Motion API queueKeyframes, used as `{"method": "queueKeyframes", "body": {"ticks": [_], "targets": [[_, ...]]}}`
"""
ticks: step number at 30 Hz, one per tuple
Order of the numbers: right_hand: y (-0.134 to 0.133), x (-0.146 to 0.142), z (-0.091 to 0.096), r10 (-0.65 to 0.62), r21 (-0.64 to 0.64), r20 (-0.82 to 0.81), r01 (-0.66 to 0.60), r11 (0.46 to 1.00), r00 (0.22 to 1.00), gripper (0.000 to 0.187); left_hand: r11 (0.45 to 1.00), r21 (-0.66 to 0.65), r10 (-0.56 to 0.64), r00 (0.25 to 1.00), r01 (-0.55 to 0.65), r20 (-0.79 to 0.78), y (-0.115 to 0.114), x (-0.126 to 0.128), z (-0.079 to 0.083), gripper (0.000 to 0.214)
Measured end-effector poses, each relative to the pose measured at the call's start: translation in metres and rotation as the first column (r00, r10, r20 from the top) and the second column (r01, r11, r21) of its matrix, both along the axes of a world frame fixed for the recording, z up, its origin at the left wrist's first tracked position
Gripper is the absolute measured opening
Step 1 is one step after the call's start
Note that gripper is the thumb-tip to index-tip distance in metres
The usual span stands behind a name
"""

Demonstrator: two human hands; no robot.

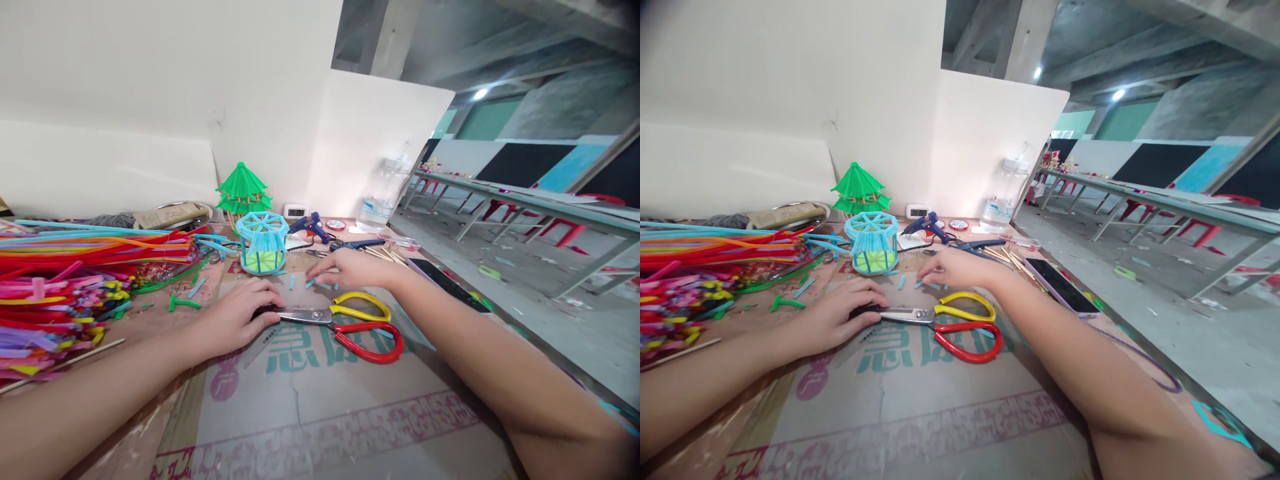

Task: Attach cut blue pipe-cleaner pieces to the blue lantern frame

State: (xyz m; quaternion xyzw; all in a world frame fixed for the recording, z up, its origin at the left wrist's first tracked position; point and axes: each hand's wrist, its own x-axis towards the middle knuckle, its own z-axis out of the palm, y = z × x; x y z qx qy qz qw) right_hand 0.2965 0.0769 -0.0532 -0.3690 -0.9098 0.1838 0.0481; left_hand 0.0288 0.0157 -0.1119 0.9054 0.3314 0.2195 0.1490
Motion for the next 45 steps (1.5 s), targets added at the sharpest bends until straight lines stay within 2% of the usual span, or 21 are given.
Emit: {"method": "queueKeyframes", "body": {"ticks": [1,3,5,7,9,12,14,17,20,23,25,29,31,35,37,40,43,45], "targets": [[0.002,0.007,0.008,-0.042,0.010,-0.008,0.042,0.999,0.999,0.031,1.000,-0.003,0.000,1.000,0.000,-0.001,0.000,0.000,0.000,0.024],[0.008,0.022,0.020,-0.166,0.110,-0.033,0.169,0.979,0.986,0.028,1.000,-0.006,0.001,1.000,-0.001,-0.004,0.000,0.000,0.001,0.025],[0.015,0.035,0.024,-0.332,0.227,0.025,0.318,0.921,0.943,0.025,1.000,-0.007,0.003,1.000,-0.003,-0.004,0.000,0.000,0.001,0.025],[0.023,0.044,0.018,-0.476,0.284,0.130,0.427,0.859,0.870,0.024,1.000,-0.006,0.005,1.000,-0.005,-0.005,0.001,0.000,-0.001,0.025],[0.030,0.047,0.005,-0.524,0.281,0.177,0.467,0.838,0.833,0.028,1.000,0.000,0.004,1.000,-0.004,-0.011,0.001,-0.001,-0.002,0.025],[0.037,0.047,-0.018,-0.535,0.273,0.147,0.485,0.831,0.832,0.037,1.000,0.009,0.003,1.000,-0.003,-0.015,0.002,-0.001,-0.004,0.025],[0.039,0.046,-0.024,-0.546,0.270,0.112,0.503,0.821,0.830,0.039,1.000,0.007,0.001,1.000,0.000,-0.014,0.003,-0.001,-0.004,0.025],[0.038,0.048,-0.018,-0.514,0.205,0.093,0.489,0.848,0.853,0.036,1.000,0.002,0.001,1.000,-0.001,-0.022,0.002,-0.001,-0.002,0.025],[0.034,0.046,-0.005,-0.370,0.037,0.023,0.369,0.929,0.929,0.033,1.000,0.008,0.002,1.000,-0.002,-0.030,0.002,0.000,-0.001,0.025],[0.028,0.037,0.001,-0.263,-0.117,-0.095,0.252,0.961,0.960,0.036,1.000,0.009,0.003,1.000,-0.003,-0.029,0.002,-0.001,-0.002,0.025],[0.025,0.032,0.001,-0.266,-0.099,-0.079,0.258,0.961,0.961,0.033,1.000,0.003,0.002,1.000,-0.002,-0.026,0.002,-0.001,-0.003,0.025],[0.023,0.033,0.003,-0.286,0.039,-0.002,0.286,0.958,0.958,0.021,1.000,0.004,-0.001,1.000,0.001,-0.022,0.004,-0.002,-0.005,0.024],[0.023,0.036,0.005,-0.281,0.016,0.067,0.281,0.960,0.957,0.016,1.000,0.012,-0.003,1.000,0.003,-0.018,0.004,-0.002,-0.005,0.024],[0.018,0.032,0.005,-0.295,-0.049,0.230,0.314,0.948,0.927,0.019,1.000,0.011,-0.006,1.000,0.006,-0.017,0.004,-0.001,-0.005,0.025],[0.016,0.027,0.005,-0.306,-0.057,0.264,0.332,0.941,0.915,0.013,1.000,0.011,-0.006,1.000,0.006,-0.014,0.004,-0.002,-0.005,0.025],[0.014,0.025,0.009,-0.317,-0.082,0.230,0.342,0.936,0.920,0.007,1.000,0.015,-0.002,1.000,0.003,-0.010,0.004,-0.002,-0.005,0.025],[0.011,0.024,0.016,-0.312,-0.125,0.113,0.325,0.937,0.943,0.007,1.000,0.015,-0.010,1.000,0.010,-0.010,0.004,-0.002,-0.004,0.025],[0.006,0.018,0.018,-0.282,-0.101,0.030,0.284,0.953,0.959,0.009,1.000,0.016,-0.014,1.000,0.014,-0.010,0.004,-0.001,-0.003,0.025]]}}
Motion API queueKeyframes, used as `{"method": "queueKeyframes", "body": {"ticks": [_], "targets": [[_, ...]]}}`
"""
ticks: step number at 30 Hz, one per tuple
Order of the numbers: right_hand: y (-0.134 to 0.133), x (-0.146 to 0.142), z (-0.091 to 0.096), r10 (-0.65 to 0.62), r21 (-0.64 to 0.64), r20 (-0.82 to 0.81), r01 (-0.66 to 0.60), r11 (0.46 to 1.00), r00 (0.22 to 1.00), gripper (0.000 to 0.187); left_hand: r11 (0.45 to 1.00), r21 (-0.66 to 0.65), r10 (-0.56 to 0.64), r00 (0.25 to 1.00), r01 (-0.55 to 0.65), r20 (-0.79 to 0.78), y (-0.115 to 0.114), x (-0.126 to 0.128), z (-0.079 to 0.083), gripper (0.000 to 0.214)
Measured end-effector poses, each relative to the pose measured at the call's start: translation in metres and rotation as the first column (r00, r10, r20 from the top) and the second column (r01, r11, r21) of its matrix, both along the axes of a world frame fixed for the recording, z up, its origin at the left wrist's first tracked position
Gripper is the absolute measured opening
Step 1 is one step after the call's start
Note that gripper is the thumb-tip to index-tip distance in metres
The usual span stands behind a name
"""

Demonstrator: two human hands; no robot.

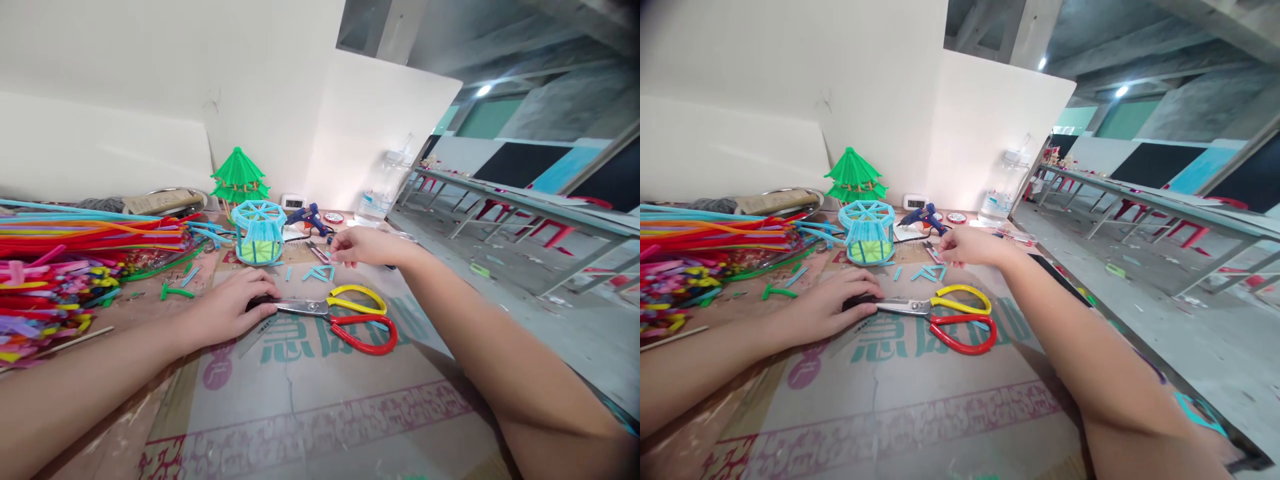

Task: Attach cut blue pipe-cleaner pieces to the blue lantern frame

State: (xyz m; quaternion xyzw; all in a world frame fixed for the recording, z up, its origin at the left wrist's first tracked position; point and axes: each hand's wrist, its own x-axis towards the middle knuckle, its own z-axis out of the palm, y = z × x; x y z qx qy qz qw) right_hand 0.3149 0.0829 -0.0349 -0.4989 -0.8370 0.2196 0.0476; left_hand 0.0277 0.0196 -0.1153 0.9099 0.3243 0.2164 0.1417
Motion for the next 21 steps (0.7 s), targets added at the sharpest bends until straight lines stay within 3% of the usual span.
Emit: {"method": "queueKeyframes", "body": {"ticks": [3,6,8,10,17,19,21], "targets": [[-0.012,-0.020,-0.008,0.125,0.234,-0.029,-0.115,0.965,0.992,0.010,1.000,-0.008,0.005,1.000,-0.005,0.001,-0.001,0.001,0.001,0.025],[-0.023,-0.042,-0.025,0.303,0.476,0.071,-0.299,0.827,0.950,0.012,1.000,-0.006,0.012,1.000,-0.012,-0.004,-0.002,0.002,0.002,0.025],[-0.026,-0.052,-0.037,0.368,0.552,0.187,-0.407,0.728,0.911,0.013,1.000,0.002,0.013,1.000,-0.013,-0.007,-0.002,0.002,0.002,0.025],[-0.025,-0.057,-0.047,0.382,0.573,0.266,-0.463,0.676,0.885,0.014,1.000,0.009,0.012,1.000,-0.012,-0.006,-0.003,0.002,0.003,0.024],[-0.011,-0.059,-0.059,0.434,0.558,0.164,-0.446,0.700,0.886,0.019,1.000,-0.001,0.009,0.999,-0.009,0.038,-0.004,0.003,0.005,0.024],[-0.014,-0.061,-0.055,0.408,0.551,0.134,-0.410,0.727,0.903,0.018,1.000,-0.018,0.017,0.997,-0.015,0.071,-0.003,0.003,0.005,0.026],[-0.019,-0.064,-0.048,0.332,0.534,0.035,-0.299,0.791,0.942,0.014,0.998,-0.031,0.059,0.992,-0.056,0.113,-0.002,0.003,0.005,0.028]]}}
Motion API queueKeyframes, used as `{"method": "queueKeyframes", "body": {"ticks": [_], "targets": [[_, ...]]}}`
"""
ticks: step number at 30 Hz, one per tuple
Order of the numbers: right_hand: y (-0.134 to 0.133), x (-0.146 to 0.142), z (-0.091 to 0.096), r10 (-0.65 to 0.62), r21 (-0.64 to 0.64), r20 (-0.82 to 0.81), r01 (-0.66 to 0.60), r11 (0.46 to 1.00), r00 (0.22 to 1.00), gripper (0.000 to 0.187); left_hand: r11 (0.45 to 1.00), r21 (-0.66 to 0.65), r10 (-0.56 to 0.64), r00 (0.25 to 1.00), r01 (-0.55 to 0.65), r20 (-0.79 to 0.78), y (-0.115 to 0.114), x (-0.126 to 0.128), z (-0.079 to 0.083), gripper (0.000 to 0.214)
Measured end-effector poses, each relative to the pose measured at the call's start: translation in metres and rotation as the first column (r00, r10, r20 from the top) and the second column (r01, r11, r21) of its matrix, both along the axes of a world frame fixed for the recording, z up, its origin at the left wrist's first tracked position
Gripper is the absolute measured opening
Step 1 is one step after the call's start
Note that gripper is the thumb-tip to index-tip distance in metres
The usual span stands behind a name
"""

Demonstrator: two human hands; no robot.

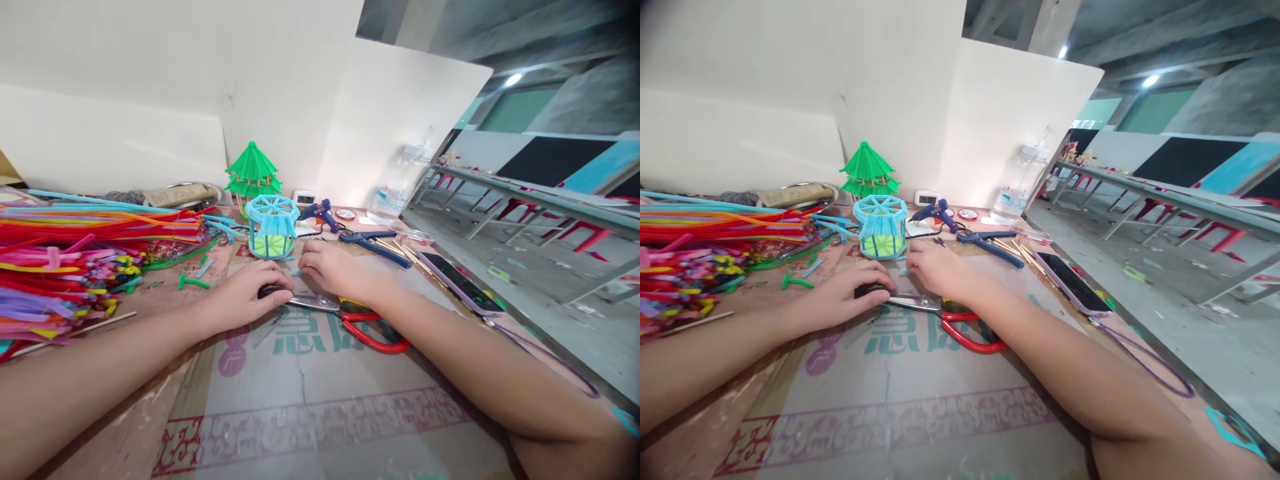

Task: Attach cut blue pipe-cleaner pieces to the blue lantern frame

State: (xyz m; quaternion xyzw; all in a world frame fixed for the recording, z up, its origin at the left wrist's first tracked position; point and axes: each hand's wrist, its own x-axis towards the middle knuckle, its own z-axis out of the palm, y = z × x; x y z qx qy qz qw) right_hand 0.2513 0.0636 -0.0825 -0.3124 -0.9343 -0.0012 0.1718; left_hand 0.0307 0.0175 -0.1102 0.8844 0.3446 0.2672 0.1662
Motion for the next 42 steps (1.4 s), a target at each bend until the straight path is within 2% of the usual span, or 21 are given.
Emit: {"method": "queueKeyframes", "body": {"ticks": [2,3,5,6,10,14,16,24,30,33,35,39,42], "targets": [[-0.007,-0.004,0.007,-0.118,-0.200,-0.136,0.089,0.976,0.984,0.010,0.998,0.003,0.067,0.996,-0.067,0.057,0.001,0.000,0.000,0.028],[-0.010,-0.007,0.009,-0.178,-0.337,-0.205,0.101,0.936,0.962,0.009,0.995,0.004,0.103,0.991,-0.104,0.086,0.001,-0.001,0.000,0.029],[-0.017,-0.014,0.008,-0.276,-0.583,-0.310,0.047,0.811,0.910,0.012,0.986,0.002,0.166,0.975,-0.168,0.149,0.001,-0.001,0.000,0.029],[-0.019,-0.017,0.005,-0.313,-0.656,-0.352,0.006,0.755,0.882,0.014,0.981,-0.003,0.190,0.965,-0.193,0.179,0.000,-0.002,0.001,0.029],[-0.027,-0.029,-0.013,-0.402,-0.780,-0.416,-0.093,0.619,0.816,0.015,0.968,-0.030,0.249,0.930,-0.250,0.271,-0.002,-0.001,0.004,0.026],[-0.032,-0.033,-0.019,-0.420,-0.827,-0.414,-0.141,0.544,0.808,0.017,0.963,-0.087,0.270,0.924,-0.256,0.270,-0.002,0.000,0.006,0.022],[-0.033,-0.033,-0.018,-0.409,-0.821,-0.409,-0.134,0.554,0.816,0.020,0.961,-0.103,0.274,0.922,-0.255,0.272,-0.003,0.000,0.007,0.022],[-0.030,-0.032,-0.021,-0.361,-0.713,-0.376,-0.018,0.700,0.853,0.020,0.974,-0.081,0.225,0.947,-0.212,0.230,-0.002,-0.001,0.004,0.025],[-0.028,-0.029,-0.022,-0.448,-0.716,-0.386,0.044,0.696,0.806,0.021,0.954,-0.146,0.288,0.933,-0.261,0.215,0.001,0.000,0.000,0.027],[-0.027,-0.029,-0.024,-0.447,-0.695,-0.360,0.084,0.714,0.819,0.021,0.953,-0.144,0.293,0.933,-0.268,0.207,0.000,0.000,0.001,0.025],[-0.026,-0.029,-0.026,-0.415,-0.674,-0.335,0.093,0.733,0.846,0.020,0.954,-0.138,0.289,0.936,-0.265,0.199,0.000,0.000,0.001,0.023],[-0.026,-0.030,-0.028,-0.294,-0.565,-0.300,0.079,0.821,0.908,0.021,0.965,-0.113,0.254,0.949,-0.236,0.188,0.001,0.000,0.001,0.022],[-0.027,-0.031,-0.028,-0.260,-0.543,-0.279,0.072,0.837,0.924,0.025,0.972,-0.099,0.228,0.953,-0.212,0.198,0.003,-0.001,-0.003,0.022]]}}
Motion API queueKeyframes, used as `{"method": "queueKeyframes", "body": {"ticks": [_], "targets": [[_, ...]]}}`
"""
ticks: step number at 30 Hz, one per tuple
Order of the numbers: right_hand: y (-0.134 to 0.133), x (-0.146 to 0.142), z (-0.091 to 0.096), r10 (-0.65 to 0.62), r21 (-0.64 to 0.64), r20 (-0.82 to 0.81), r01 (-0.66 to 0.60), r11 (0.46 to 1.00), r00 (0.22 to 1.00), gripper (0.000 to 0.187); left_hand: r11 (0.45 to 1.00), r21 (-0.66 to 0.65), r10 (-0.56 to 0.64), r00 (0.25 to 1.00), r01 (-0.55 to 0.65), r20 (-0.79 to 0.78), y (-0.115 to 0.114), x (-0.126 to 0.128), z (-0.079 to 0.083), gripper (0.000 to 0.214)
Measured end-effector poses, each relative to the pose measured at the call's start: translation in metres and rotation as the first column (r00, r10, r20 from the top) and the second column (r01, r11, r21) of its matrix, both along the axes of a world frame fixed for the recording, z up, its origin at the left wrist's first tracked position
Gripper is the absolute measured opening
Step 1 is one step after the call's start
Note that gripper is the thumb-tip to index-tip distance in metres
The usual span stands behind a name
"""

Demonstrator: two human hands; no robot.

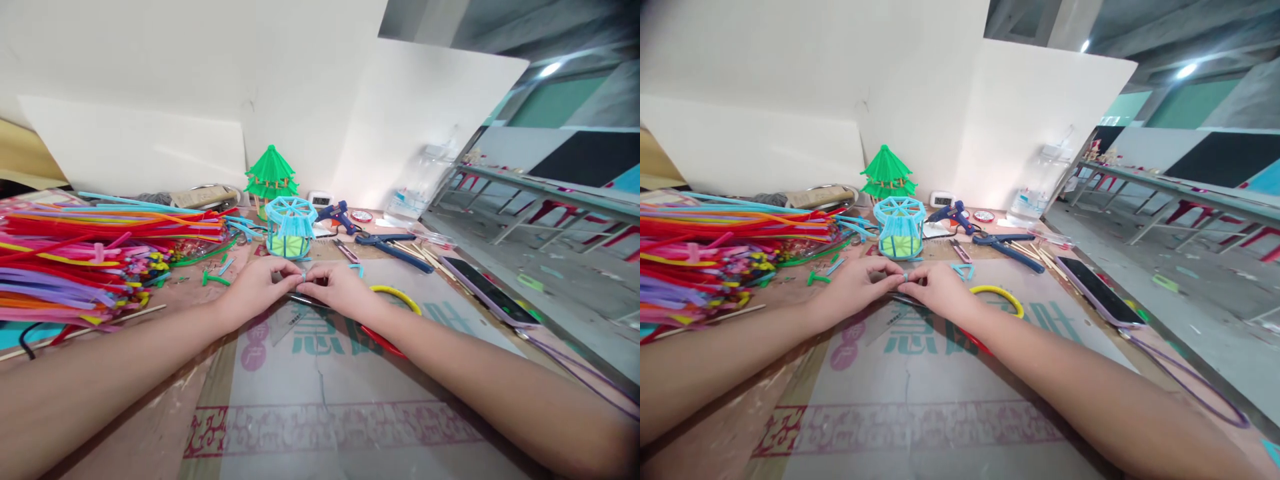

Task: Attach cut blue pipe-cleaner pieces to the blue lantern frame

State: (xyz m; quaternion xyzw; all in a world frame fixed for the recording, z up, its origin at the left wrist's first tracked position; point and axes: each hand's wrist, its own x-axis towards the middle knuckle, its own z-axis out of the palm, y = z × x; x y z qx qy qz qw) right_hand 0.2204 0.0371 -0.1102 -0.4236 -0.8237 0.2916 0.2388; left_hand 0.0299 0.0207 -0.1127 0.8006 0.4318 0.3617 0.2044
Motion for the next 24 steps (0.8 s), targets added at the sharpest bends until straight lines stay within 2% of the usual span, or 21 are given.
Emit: {"method": "queueKeyframes", "body": {"ticks": [3,6,8,11,14,16,18,20,24], "targets": [[0.000,0.001,0.004,0.001,0.024,0.042,-0.002,1.000,0.999,0.025,0.999,0.029,-0.027,1.000,0.027,0.005,0.000,0.000,-0.002,0.022],[0.002,0.006,0.010,0.011,0.169,0.175,-0.041,0.985,0.985,0.023,0.998,0.064,-0.020,1.000,0.020,0.005,-0.002,0.000,0.003,0.024],[0.004,0.011,0.015,-0.014,0.258,0.280,-0.061,0.964,0.960,0.023,0.997,0.072,0.006,0.999,-0.003,-0.041,-0.004,-0.001,0.012,0.027],[0.007,0.018,0.021,-0.039,0.252,0.377,-0.062,0.966,0.925,0.025,0.998,0.059,0.040,0.975,-0.027,-0.221,-0.006,-0.008,0.038,0.028],[0.008,0.023,0.025,-0.064,0.271,0.400,-0.051,0.961,0.914,0.025,0.991,0.120,0.102,0.899,-0.055,-0.425,-0.006,-0.027,0.073,0.028],[0.008,0.025,0.026,-0.080,0.297,0.402,-0.047,0.954,0.912,0.024,0.956,0.254,0.252,0.858,-0.148,-0.448,-0.002,-0.048,0.096,0.028],[0.008,0.024,0.025,-0.081,0.305,0.406,-0.051,0.951,0.910,0.024,0.900,0.352,0.405,0.790,-0.256,-0.460,0.006,-0.076,0.110,0.029],[0.008,0.023,0.022,-0.081,0.325,0.400,-0.059,0.944,0.913,0.023,0.835,0.404,0.541,0.691,-0.373,-0.480,0.020,-0.105,0.112,0.034],[0.008,0.019,0.013,-0.098,0.368,0.381,-0.053,0.928,0.919,0.018,0.810,0.405,0.584,0.513,-0.425,-0.629,0.051,-0.153,0.091,0.042]]}}
